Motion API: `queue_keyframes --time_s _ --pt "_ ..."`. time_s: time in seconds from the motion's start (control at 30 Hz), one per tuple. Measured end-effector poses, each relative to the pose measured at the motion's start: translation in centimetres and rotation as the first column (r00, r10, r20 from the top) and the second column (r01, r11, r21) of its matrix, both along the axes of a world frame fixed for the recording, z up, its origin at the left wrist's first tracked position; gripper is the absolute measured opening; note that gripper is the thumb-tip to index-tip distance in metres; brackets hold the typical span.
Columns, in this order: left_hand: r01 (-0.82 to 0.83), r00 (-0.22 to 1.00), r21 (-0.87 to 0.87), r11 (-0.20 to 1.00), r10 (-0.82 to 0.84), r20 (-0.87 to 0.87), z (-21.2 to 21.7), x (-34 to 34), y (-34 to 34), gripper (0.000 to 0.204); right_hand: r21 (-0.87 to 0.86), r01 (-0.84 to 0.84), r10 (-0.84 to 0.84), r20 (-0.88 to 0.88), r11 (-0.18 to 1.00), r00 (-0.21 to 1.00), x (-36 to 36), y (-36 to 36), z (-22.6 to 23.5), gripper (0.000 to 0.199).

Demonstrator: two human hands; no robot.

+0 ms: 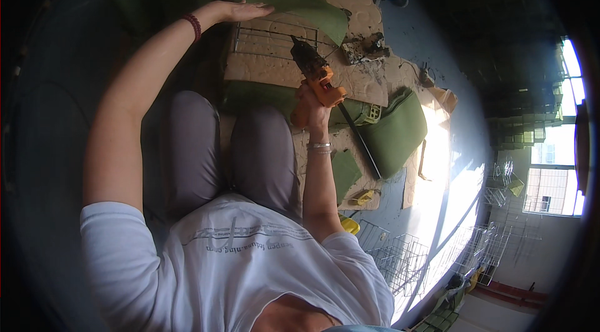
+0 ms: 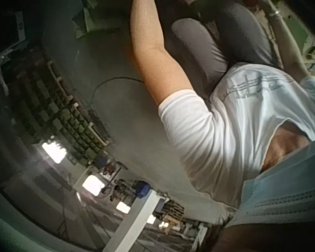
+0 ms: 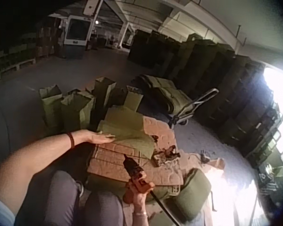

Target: Apply green fabric and foam to a metal furniture frame using a glue gun and metal staples/attachments.

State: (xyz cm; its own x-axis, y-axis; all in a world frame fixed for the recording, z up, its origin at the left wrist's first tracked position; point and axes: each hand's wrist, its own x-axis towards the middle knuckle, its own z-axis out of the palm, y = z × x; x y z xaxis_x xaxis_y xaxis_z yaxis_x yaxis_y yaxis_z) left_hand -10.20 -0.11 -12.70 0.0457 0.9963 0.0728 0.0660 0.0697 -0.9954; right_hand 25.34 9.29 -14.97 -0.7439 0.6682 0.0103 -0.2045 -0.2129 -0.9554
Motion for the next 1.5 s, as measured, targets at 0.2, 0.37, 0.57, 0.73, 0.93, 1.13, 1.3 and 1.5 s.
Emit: queue_keyframes --time_s 0.2,0.37,0.57,0.73,0.93,1.13,1.3,1.5 --pt "-0.099 -0.512 -0.371 0.923 0.272 0.815 5.2 4.4 0.2 0.057 0.016 -0.004 0.004 0.014 1.0 1.0 0.0 -0.2 -0.3 0.027" --pt "-0.124 -0.497 -0.395 0.91 0.287 0.819 5.0 4.0 -0.3 0.058 0.053 0.028 -0.029 0.001 0.998 1.0 -0.2 -0.3 -0.5 0.026" --pt "-0.153 -0.6 -0.338 0.929 0.184 0.778 4.2 3.4 -0.3 0.075 0.028 0.057 -0.055 -0.053 0.998 0.997 0.5 0.5 -0.6 0.027" --pt "-0.157 -0.59 -0.336 0.929 0.185 0.786 3.9 3.2 -0.1 0.076 0.047 0.023 -0.021 -0.048 0.999 0.999 0.1 -0.2 0.0 0.026" --pt "-0.181 -0.561 -0.363 0.914 0.207 0.801 4.2 3.6 0.2 0.076 0.082 -0.033 0.027 0.068 0.996 0.997 -1.0 -1.3 0.6 0.022" --pt "-0.125 -0.612 -0.329 0.936 0.188 0.768 4.4 3.6 -0.4 0.075 0.131 -0.094 0.073 0.158 0.987 0.985 -1.9 -1.7 0.5 0.025" --pt "-0.112 -0.578 -0.315 0.943 0.196 0.792 4.5 3.8 -0.1 0.074 0.198 -0.136 0.074 0.292 0.971 0.954 -2.5 -1.7 0.8 0.033" --pt "-0.123 -0.551 -0.316 0.941 0.2 0.81 4.2 3.4 0.0 0.074 0.175 -0.178 0.12 0.301 0.968 0.946 -3.1 -1.7 0.5 0.037"
